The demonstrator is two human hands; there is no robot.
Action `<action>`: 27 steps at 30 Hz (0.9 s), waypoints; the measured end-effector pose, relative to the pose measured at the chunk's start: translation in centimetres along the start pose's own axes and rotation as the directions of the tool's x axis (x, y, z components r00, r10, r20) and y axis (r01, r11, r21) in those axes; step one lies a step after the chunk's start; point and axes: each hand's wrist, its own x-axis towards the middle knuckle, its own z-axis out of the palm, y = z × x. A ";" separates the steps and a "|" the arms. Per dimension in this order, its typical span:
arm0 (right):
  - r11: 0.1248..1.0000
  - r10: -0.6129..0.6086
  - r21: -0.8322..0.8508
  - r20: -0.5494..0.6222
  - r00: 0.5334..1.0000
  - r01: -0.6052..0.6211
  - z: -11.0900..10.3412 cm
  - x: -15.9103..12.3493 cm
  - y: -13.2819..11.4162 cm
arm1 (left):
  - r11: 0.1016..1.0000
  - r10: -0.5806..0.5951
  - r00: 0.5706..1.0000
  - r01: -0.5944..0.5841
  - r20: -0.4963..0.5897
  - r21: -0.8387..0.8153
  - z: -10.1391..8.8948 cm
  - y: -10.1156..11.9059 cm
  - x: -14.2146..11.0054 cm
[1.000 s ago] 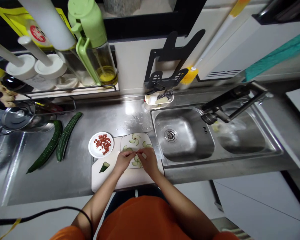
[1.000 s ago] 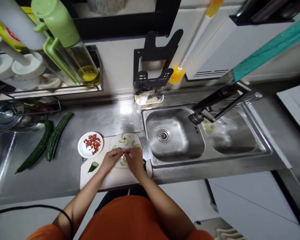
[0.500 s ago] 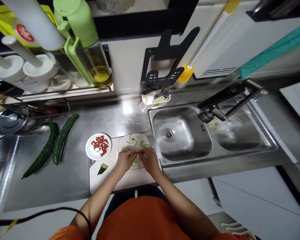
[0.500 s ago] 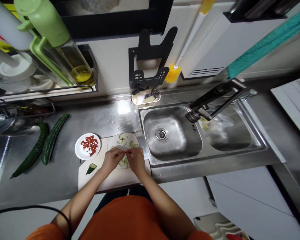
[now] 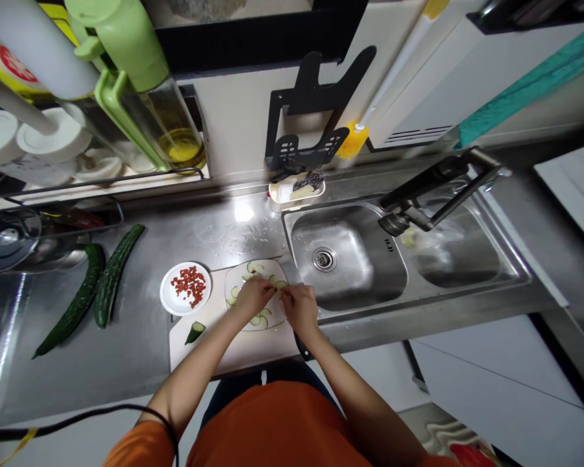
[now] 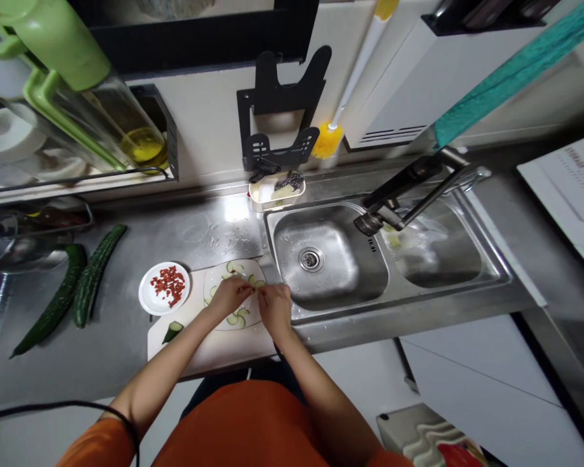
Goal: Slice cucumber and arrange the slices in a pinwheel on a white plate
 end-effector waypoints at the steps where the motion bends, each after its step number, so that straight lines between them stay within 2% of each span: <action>1: 1.000 0.000 -0.022 0.000 1.000 0.000 -0.1 -0.1 0.1 | 1.000 0.008 1.000 -0.008 0.009 0.011 0.1 0.0 0.2; 6: 0.995 -0.006 -0.101 0.015 1.000 0.007 0.0 -0.4 0.4 | 0.997 0.040 0.998 -0.043 0.042 0.070 0.4 -0.2 0.9; 12: 0.992 -0.054 -0.109 0.040 0.998 0.058 0.5 -0.5 0.5 | 0.987 0.062 0.996 -0.072 0.071 0.142 0.6 -0.2 1.3; 27: 0.977 -0.073 -0.197 0.053 0.996 0.082 0.8 -0.2 0.6 | 0.986 -0.008 1.000 0.004 0.022 0.165 0.6 0.5 1.3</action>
